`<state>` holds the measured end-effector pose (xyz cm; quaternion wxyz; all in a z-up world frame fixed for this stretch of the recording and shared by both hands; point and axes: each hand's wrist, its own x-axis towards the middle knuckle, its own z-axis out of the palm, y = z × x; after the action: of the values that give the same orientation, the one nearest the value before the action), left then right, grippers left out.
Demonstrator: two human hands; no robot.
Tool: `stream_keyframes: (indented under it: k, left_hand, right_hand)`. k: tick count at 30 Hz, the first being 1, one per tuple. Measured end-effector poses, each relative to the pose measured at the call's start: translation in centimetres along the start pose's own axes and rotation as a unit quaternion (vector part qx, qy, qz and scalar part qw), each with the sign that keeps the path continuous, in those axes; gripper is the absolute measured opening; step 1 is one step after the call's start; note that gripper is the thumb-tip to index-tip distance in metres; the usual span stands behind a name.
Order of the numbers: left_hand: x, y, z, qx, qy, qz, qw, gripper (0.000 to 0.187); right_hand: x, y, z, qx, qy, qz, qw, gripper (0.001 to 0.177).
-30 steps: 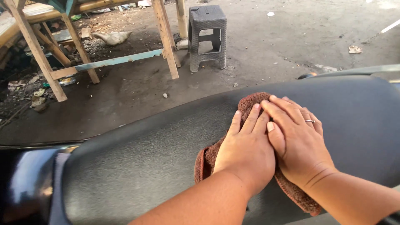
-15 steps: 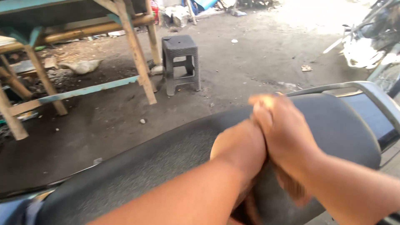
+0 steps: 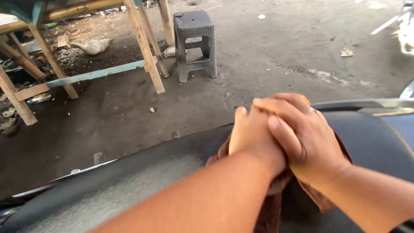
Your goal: Wiping down the seat of a motorcycle with a brown cloth.
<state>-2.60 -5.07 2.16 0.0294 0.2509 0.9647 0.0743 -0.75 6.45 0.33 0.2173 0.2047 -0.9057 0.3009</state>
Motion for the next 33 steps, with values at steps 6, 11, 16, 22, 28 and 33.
stream_keyframes:
  k: [6, 11, 16, 22, 28, 33]
  left_hand:
    - [3.8, 0.3, -1.2, -0.062, -0.083, -0.069, 0.992, 0.036]
    - [3.0, 0.9, -1.7, 0.042, -0.019, -0.066, 0.997, 0.042]
    - [2.4, 1.1, -0.1, 0.085, 0.111, -0.074, 0.987, 0.045]
    - [-0.6, 0.4, 1.8, 0.022, 0.113, -0.002, 0.993, 0.052]
    - [-2.3, 0.3, 0.6, 0.018, 0.058, 0.022, 0.998, 0.065]
    - [-5.9, -0.6, 0.6, -0.01, 0.028, 0.034, 0.999, 0.062]
  right_hand:
    - [2.9, 2.8, -0.7, 0.02, -0.043, 0.078, 0.996, 0.046]
    - [2.8, 2.1, -0.8, 0.022, -0.039, 0.069, 0.997, 0.047]
    - [2.3, 2.6, -1.1, 0.058, -0.01, -0.011, 0.998, 0.06]
    - [1.6, 2.1, -1.6, -0.03, -0.074, -0.055, 0.995, 0.062]
    - [-0.1, 0.9, -0.5, -0.084, -0.059, -0.006, 0.995, 0.063]
    - [-2.7, -2.1, 0.7, -0.098, -0.064, 0.027, 0.993, 0.064]
